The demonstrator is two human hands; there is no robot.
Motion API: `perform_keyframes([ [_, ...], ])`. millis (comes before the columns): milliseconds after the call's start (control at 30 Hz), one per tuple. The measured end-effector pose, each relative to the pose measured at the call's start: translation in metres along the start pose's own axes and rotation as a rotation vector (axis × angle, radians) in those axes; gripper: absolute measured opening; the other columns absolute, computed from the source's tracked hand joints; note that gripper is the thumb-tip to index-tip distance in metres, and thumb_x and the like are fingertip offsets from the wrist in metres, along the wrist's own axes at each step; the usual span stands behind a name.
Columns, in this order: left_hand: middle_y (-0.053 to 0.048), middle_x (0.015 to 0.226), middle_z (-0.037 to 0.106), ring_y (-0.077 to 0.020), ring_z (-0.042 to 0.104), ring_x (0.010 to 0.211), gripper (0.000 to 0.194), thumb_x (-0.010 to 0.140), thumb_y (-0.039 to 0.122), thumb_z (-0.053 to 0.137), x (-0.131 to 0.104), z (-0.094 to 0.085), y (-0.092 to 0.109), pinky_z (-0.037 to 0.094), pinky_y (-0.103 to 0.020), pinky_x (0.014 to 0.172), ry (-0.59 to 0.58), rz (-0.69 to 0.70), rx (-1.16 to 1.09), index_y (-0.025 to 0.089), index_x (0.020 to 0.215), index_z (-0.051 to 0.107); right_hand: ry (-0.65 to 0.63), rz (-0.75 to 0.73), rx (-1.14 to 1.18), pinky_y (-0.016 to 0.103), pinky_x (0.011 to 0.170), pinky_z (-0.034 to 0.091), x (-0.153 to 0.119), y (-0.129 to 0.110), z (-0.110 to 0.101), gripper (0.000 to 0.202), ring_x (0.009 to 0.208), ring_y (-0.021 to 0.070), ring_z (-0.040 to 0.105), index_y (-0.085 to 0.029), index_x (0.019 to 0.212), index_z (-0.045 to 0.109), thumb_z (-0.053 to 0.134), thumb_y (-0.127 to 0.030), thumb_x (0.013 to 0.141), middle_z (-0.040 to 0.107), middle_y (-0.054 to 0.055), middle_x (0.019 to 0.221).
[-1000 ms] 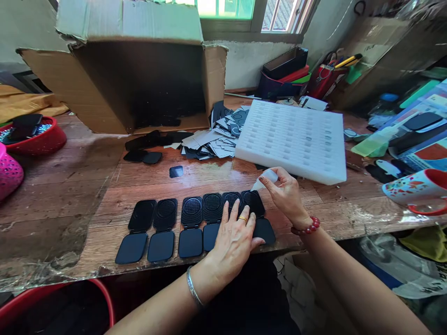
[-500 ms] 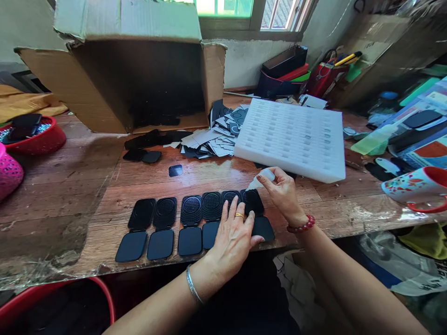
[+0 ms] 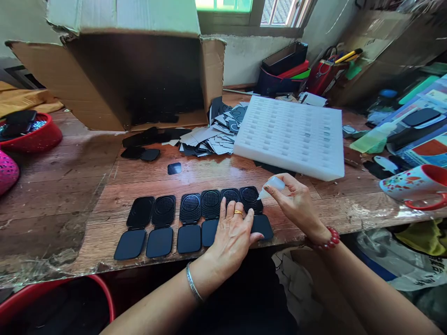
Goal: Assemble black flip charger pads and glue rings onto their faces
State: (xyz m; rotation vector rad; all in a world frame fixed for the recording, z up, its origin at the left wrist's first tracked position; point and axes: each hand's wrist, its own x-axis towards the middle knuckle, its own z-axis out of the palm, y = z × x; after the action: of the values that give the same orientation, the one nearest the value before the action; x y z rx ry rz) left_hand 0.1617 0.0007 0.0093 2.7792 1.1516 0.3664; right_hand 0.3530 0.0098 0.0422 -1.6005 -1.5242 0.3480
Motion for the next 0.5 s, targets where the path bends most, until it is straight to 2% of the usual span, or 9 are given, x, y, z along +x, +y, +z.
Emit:
perform_keyframes([
  [200,-0.012,0.113,0.057,-0.031,0.052,0.115,0.059,0.085,0.052,0.066,0.0,0.0,0.0,0.035,-0.059,0.113,0.003,0.0,-0.008,0.017,0.132,0.061,-0.067,-0.034,0.049,0.031,0.067,0.045,-0.002,-0.009,0.015,0.02,0.075,0.0206,0.06,-0.023,0.083,0.062,0.065,-0.042,0.087,0.066,0.003,0.079],
  [333,-0.012,0.113,0.056,-0.0304,0.052,0.115,0.059,0.085,0.054,0.066,0.0,0.001,0.0,0.037,-0.059,0.111,0.018,0.001,0.0,0.018,0.131,0.061,-0.05,-0.063,0.063,0.033,0.071,0.045,0.006,-0.008,0.03,0.015,0.079,0.0211,0.06,-0.022,0.087,0.062,0.066,-0.037,0.087,0.066,0.004,0.082],
  [500,-0.013,0.113,0.057,-0.0307,0.052,0.115,0.06,0.084,0.055,0.065,-0.001,0.002,0.0,0.037,-0.058,0.111,0.022,0.0,-0.004,0.017,0.131,0.062,-0.003,-0.062,0.075,0.032,0.072,0.044,0.021,-0.002,0.039,0.018,0.075,0.0198,0.058,-0.021,0.082,0.06,0.065,-0.039,0.086,0.064,0.003,0.079],
])
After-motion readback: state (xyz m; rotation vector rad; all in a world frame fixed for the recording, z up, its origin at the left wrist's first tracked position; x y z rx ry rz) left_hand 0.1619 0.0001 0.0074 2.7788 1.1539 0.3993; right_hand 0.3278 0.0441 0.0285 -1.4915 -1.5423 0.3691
